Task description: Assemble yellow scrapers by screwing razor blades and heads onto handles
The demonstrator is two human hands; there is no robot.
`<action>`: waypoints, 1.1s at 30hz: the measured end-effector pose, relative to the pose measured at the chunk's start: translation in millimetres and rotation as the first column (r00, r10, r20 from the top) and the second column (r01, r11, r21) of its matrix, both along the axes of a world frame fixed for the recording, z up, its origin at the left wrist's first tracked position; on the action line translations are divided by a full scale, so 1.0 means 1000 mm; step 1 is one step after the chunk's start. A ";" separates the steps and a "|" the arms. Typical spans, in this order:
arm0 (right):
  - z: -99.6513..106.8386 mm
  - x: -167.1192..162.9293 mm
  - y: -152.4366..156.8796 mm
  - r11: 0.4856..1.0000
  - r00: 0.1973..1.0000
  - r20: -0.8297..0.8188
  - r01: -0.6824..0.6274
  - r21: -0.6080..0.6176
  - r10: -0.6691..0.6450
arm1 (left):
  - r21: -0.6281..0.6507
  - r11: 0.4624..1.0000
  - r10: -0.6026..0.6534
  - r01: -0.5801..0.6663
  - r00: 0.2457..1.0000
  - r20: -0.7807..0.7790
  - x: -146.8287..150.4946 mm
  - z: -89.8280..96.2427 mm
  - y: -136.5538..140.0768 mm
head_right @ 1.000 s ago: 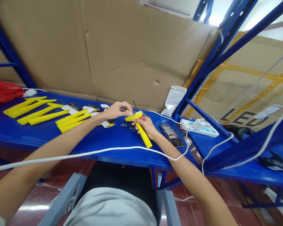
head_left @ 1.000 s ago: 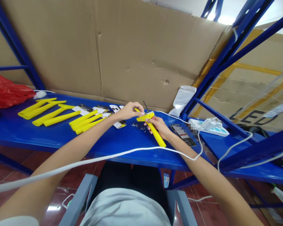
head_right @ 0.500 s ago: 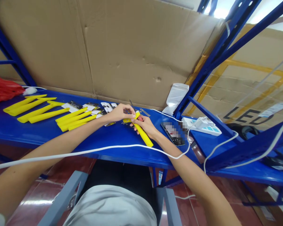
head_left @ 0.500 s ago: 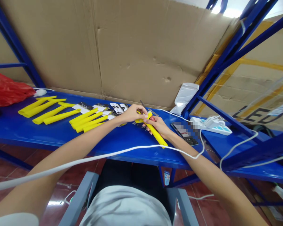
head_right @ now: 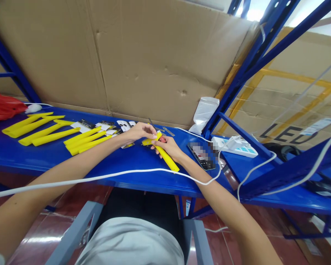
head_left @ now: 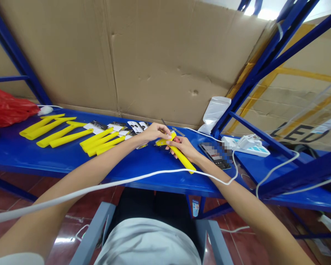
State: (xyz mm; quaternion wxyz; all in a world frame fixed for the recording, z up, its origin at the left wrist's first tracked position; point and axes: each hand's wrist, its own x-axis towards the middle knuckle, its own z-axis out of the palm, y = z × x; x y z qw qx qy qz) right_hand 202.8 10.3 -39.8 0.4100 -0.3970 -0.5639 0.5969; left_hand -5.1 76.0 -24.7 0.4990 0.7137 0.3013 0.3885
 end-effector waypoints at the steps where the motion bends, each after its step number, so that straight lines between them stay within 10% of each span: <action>1: 0.000 0.000 0.000 1.000 1.000 0.003 -0.001 -0.001 0.001 | -0.002 1.000 0.001 -0.001 1.000 -0.003 0.000 0.000 0.000; 33: 0.002 0.005 0.005 0.993 0.992 -0.051 0.117 0.014 -0.116 | -0.027 0.994 0.104 -0.102 0.991 0.084 0.006 0.001 -0.007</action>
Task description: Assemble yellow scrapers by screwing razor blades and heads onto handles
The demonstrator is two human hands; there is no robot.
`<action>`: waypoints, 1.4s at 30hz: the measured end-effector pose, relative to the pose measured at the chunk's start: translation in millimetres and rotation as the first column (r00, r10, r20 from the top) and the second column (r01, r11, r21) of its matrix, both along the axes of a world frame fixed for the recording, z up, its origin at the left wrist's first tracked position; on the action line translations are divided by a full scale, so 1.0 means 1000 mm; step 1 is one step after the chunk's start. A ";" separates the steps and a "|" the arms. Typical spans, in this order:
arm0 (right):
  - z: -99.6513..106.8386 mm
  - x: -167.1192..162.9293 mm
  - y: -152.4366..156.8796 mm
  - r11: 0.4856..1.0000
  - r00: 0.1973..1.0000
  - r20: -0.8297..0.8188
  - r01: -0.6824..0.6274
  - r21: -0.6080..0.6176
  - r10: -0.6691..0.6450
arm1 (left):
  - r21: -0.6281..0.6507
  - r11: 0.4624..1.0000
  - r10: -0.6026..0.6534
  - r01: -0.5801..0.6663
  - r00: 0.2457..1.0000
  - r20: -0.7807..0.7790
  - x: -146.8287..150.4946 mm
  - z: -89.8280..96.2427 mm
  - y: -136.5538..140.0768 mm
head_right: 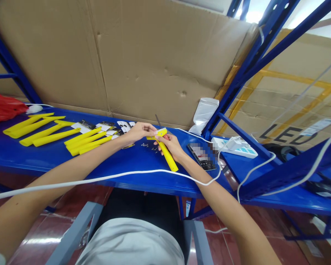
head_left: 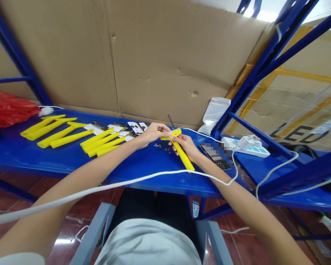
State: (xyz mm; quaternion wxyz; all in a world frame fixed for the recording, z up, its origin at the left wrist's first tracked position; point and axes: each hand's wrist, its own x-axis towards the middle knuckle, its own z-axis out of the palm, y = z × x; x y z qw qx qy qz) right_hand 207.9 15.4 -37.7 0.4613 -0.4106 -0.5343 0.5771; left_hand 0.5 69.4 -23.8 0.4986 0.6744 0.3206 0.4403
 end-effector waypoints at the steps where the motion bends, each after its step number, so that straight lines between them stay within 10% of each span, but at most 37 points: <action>1: 0.000 0.000 0.000 1.000 1.000 0.001 0.000 0.001 0.000 | -0.001 1.000 0.001 -0.001 1.000 0.000 0.000 0.000 0.000; 14: 0.005 0.000 -0.001 0.998 0.998 -0.034 0.049 0.038 -0.048 | 0.230 0.971 0.068 -0.063 0.998 -0.013 0.001 0.000 -0.001; 22: 0.002 0.004 0.006 0.982 0.983 -0.091 0.170 0.086 -0.162 | 0.776 0.631 0.325 -0.019 0.914 -0.243 0.008 0.000 -0.023; 42: 0.000 0.003 0.006 0.892 0.943 -0.112 0.333 0.305 -0.314 | 0.570 0.819 0.212 0.068 0.887 -0.411 0.037 -0.024 -0.047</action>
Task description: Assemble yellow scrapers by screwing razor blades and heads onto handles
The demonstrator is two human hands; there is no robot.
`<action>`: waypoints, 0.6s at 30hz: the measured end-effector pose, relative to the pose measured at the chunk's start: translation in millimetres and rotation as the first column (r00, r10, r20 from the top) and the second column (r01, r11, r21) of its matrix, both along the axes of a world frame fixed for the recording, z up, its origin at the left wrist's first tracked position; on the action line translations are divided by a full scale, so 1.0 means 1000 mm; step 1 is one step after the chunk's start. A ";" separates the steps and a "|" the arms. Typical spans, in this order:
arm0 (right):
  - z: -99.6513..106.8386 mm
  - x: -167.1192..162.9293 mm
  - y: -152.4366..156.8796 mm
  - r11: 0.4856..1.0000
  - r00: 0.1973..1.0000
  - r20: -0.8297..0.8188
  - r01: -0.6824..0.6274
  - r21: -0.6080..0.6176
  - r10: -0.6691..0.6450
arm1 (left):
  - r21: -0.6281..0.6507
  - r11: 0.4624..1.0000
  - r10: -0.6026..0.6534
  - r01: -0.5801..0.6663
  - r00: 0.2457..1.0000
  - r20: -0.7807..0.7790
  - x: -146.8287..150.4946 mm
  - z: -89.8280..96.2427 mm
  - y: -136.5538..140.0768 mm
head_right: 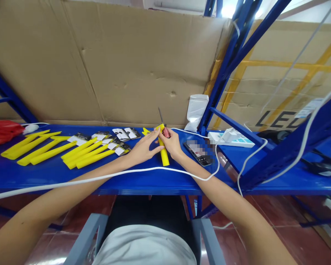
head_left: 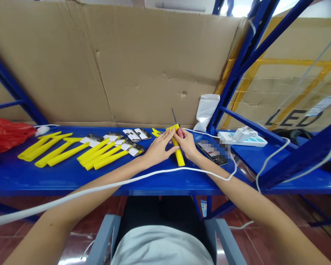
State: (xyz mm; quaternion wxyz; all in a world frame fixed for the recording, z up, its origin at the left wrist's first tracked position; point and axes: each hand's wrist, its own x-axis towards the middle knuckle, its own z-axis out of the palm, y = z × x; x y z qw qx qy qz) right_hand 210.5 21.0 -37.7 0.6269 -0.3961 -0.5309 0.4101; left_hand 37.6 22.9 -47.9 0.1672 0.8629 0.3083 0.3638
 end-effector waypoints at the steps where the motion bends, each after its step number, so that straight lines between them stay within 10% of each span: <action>1: 0.001 0.000 -0.001 1.000 1.000 0.003 0.000 0.005 0.000 | -0.017 1.000 -0.025 0.025 0.999 0.031 0.000 -0.001 0.001; 8: 0.003 0.003 -0.002 0.999 1.000 -0.003 -0.031 0.020 0.031 | -0.209 0.944 -0.182 0.257 0.929 0.322 0.005 -0.009 0.007; 18: 0.005 0.000 -0.002 0.989 0.989 0.031 -0.147 0.023 0.146 | -0.391 0.853 -0.086 0.344 0.834 0.546 0.007 0.004 -0.001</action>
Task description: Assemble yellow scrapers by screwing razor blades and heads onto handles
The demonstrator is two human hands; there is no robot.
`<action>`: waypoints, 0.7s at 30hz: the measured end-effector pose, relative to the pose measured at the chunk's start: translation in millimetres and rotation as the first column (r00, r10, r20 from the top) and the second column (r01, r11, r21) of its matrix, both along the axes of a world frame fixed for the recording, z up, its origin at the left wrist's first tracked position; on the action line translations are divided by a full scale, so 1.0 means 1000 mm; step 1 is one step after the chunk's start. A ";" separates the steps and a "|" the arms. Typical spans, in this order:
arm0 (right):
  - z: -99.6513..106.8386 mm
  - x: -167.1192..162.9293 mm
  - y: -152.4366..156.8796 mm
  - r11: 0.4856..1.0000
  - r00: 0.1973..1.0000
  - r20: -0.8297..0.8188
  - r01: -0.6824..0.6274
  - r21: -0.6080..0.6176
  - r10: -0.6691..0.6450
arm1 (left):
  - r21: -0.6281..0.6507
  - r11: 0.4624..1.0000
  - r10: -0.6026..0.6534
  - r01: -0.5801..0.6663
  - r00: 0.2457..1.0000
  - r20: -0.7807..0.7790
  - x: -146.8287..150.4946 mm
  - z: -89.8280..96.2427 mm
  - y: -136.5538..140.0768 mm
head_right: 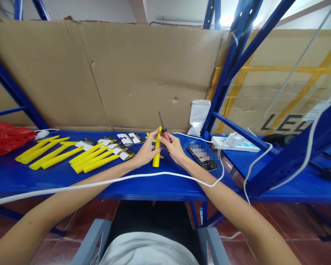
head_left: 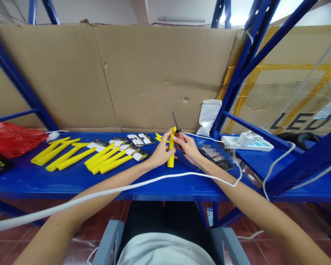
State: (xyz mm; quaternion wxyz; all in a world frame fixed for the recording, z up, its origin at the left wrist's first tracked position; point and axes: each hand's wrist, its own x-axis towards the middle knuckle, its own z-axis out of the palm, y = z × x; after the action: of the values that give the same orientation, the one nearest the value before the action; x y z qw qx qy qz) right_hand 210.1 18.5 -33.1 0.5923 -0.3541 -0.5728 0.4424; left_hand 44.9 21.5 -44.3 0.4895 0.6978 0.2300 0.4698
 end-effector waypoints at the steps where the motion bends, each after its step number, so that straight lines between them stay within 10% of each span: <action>1: 0.000 0.001 0.000 1.000 1.000 0.021 0.002 0.011 -0.002 | -0.030 1.000 0.006 -0.006 1.000 0.007 0.000 0.001 -0.001; 7: -0.002 0.002 0.003 0.996 0.994 0.088 0.051 0.076 -0.058 | -0.138 0.985 0.114 -0.103 0.991 0.071 -0.005 0.013 -0.001; 15: -0.009 0.014 0.023 0.981 0.980 0.048 0.194 0.022 -0.195 | -0.335 0.937 0.009 0.098 0.953 0.304 -0.037 0.051 0.016; 21: -0.020 0.025 0.034 0.983 0.931 0.316 0.181 0.040 -0.184 | -0.263 0.938 -0.152 0.227 0.949 0.276 -0.063 0.069 0.014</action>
State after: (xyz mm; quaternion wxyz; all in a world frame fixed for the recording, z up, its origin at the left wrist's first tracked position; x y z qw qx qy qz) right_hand 235.0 52.0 -53.1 0.5323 -0.4696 -0.6278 0.3196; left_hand -18.6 35.0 25.1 0.6555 0.5716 0.1638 0.4655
